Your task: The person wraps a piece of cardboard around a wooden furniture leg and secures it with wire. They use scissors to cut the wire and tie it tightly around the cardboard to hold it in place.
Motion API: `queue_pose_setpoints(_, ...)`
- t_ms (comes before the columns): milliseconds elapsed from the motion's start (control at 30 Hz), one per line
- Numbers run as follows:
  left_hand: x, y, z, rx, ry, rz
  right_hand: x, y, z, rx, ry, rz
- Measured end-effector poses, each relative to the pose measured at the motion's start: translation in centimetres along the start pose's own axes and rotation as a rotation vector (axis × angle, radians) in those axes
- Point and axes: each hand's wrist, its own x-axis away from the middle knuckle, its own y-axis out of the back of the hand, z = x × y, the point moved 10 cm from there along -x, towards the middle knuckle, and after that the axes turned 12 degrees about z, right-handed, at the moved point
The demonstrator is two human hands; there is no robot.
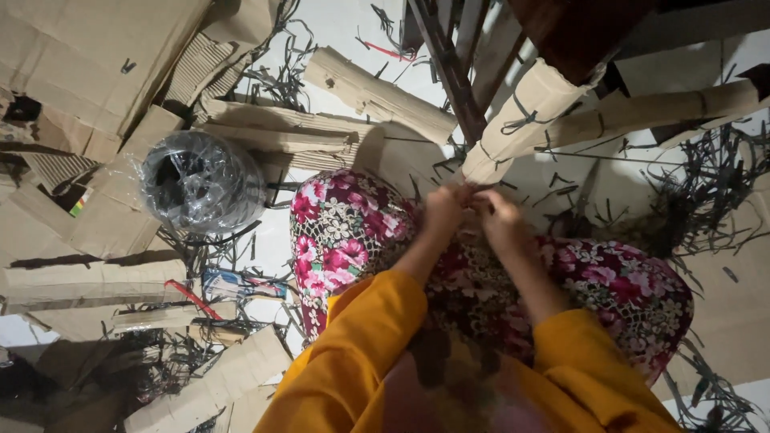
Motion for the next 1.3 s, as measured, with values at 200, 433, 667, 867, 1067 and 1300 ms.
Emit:
queue_pose_setpoints(200,0.5,3.0,0.3,0.154,0.323,0.250,0.1,-0.1,-2.9,0.117,0.111,-0.337)
queue_pose_setpoints(433,-0.3,5.9,-1.0,0.031,0.139,0.116,-4.8,-0.8,-10.2,-0.032,-0.080,-0.171)
queue_pose_setpoints(667,8.8,11.4,-13.0,-0.331,-0.775,-0.469,-6.8,-4.0,-16.3,-0.064,-0.353,-0.065)
queue_pose_setpoints(867,3.4,1.3,-8.5,-0.667,-0.730,-0.493,-4.2,-4.9,-17.0,-0.390,-0.410,-0.031)
queue_pose_setpoints(1067,5.5,6.7,-11.5,-0.241,-0.797,-0.413,-2.0,-0.3,-11.9,-0.370,-0.322,-0.080)
queue_pose_setpoints(1300,9.9,12.1,-16.2,-0.299,-0.787,-0.463,-1.1,3.1,-4.1,-0.007,-0.032,-0.140)
